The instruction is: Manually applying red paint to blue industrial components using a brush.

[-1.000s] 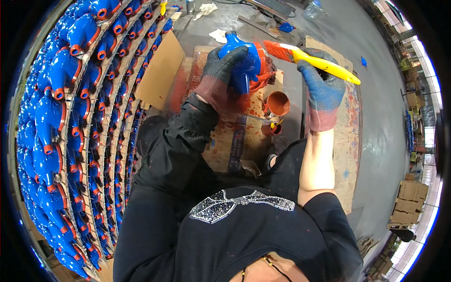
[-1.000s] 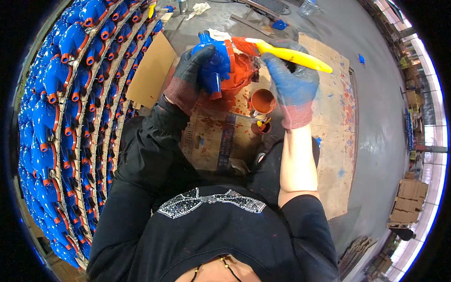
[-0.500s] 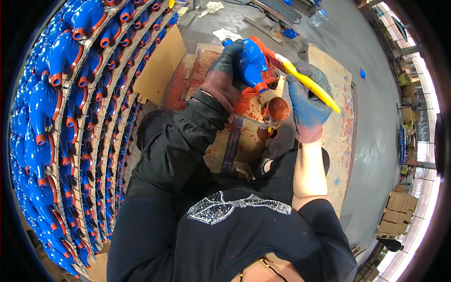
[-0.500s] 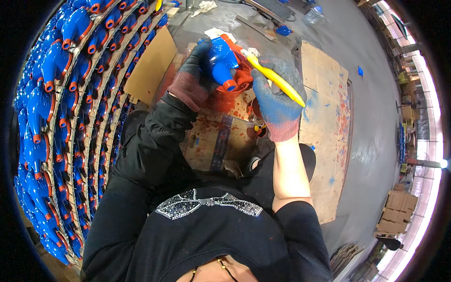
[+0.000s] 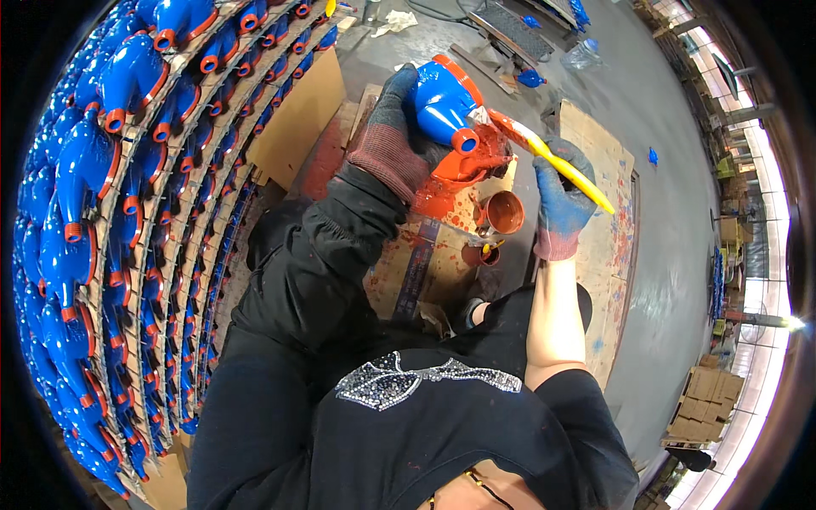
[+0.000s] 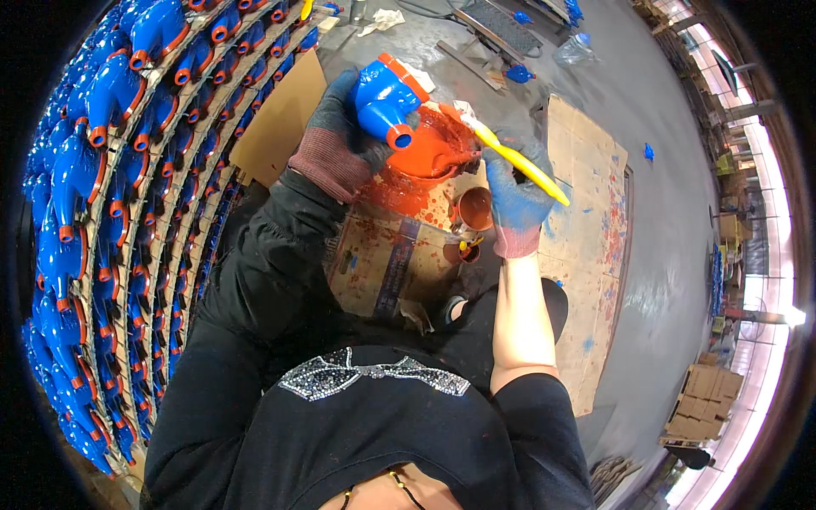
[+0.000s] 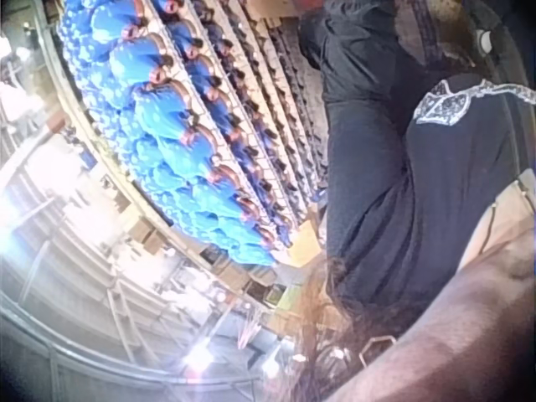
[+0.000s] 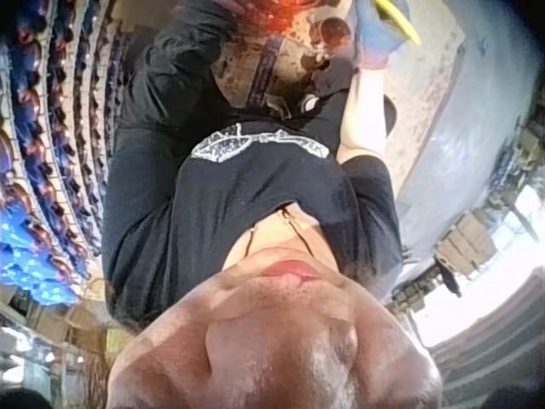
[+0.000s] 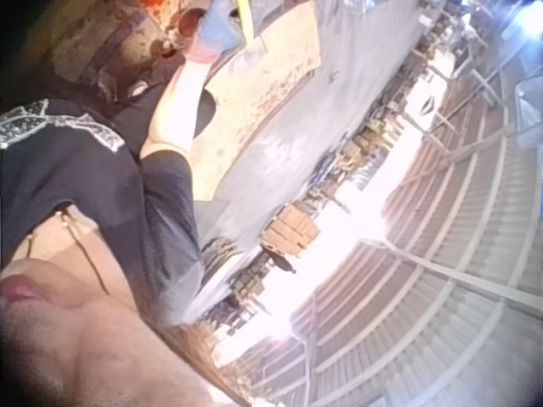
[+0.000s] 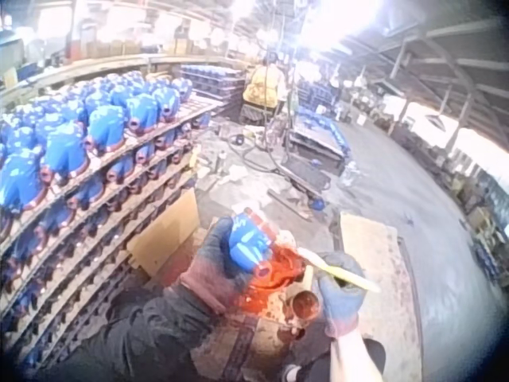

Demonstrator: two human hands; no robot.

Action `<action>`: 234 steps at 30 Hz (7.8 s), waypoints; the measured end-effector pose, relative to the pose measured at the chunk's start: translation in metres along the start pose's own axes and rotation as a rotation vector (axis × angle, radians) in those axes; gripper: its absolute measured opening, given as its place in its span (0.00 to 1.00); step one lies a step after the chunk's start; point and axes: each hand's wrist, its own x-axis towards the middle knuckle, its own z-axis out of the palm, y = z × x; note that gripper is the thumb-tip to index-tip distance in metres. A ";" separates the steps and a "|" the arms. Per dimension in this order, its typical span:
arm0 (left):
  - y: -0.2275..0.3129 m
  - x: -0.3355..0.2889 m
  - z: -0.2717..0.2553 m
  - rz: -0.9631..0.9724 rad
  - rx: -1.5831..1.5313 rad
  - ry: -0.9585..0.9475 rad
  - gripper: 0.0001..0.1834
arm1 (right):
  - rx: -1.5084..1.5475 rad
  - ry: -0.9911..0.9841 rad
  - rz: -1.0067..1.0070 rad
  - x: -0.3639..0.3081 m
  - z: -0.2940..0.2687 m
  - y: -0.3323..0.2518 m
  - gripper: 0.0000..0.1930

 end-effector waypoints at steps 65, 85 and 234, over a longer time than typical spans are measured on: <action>-0.038 -0.038 0.018 -0.339 -0.068 -0.255 0.42 | 0.261 -0.106 -0.016 0.009 -0.023 0.056 0.12; -0.019 0.069 -0.007 -0.097 -0.020 -0.059 0.46 | 0.061 -0.479 -0.622 0.043 -0.003 -0.003 0.15; 0.066 -0.070 -0.001 0.189 1.784 -0.105 0.18 | -0.324 0.513 0.923 -0.223 -0.295 0.229 0.14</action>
